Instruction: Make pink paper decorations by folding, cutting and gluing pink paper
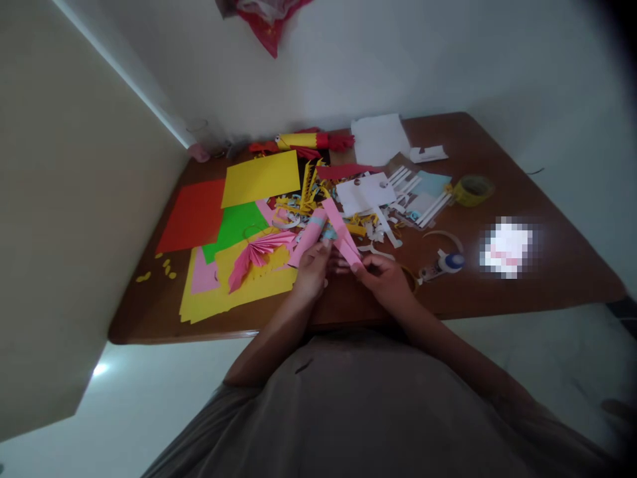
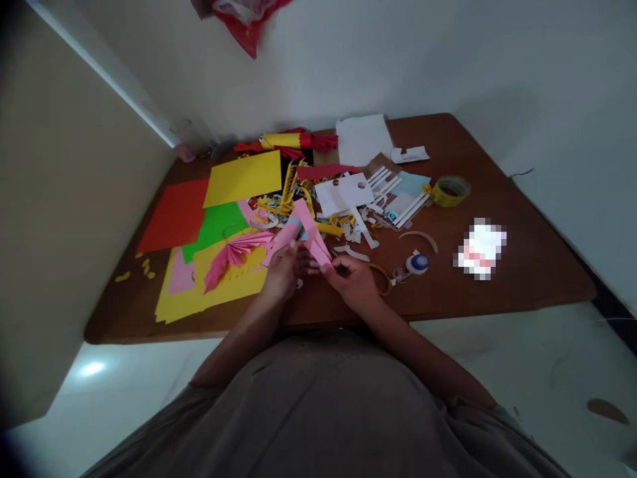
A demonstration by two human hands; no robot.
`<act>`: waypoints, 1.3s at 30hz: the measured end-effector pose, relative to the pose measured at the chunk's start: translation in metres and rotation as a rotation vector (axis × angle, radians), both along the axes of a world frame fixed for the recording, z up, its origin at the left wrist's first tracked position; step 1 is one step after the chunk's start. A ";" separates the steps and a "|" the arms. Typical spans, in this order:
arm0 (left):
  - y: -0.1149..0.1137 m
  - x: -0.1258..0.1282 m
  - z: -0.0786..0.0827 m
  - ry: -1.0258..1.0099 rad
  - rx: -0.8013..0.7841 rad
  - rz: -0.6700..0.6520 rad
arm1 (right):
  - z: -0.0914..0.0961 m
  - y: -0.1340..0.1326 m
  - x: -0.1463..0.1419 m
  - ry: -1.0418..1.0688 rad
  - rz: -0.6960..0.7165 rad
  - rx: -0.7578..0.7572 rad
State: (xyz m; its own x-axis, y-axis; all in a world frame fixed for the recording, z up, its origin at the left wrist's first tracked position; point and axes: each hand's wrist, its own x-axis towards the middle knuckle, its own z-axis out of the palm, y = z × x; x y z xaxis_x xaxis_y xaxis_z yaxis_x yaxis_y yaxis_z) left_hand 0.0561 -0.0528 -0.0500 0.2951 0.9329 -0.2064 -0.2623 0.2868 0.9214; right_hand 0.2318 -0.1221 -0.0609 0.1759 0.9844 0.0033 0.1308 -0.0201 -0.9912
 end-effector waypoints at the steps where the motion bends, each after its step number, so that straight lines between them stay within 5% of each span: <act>1: 0.000 0.000 0.001 0.010 0.016 -0.011 | 0.000 0.000 0.000 0.006 0.002 -0.003; 11: -0.003 0.003 0.008 0.048 0.041 0.038 | 0.000 -0.001 -0.006 0.277 0.092 -0.065; 17: -0.001 0.004 0.001 -0.017 0.020 0.177 | -0.004 0.001 -0.012 0.481 -0.066 -0.054; 22: -0.001 0.006 0.003 -0.096 -0.020 0.209 | -0.002 0.004 -0.013 0.502 -0.044 -0.119; 36: 0.002 0.007 0.002 -0.168 0.005 0.244 | 0.003 0.006 -0.011 0.662 -0.111 -0.166; 39: 0.001 0.007 0.001 -0.151 -0.053 0.163 | 0.006 0.007 -0.011 0.689 -0.106 -0.165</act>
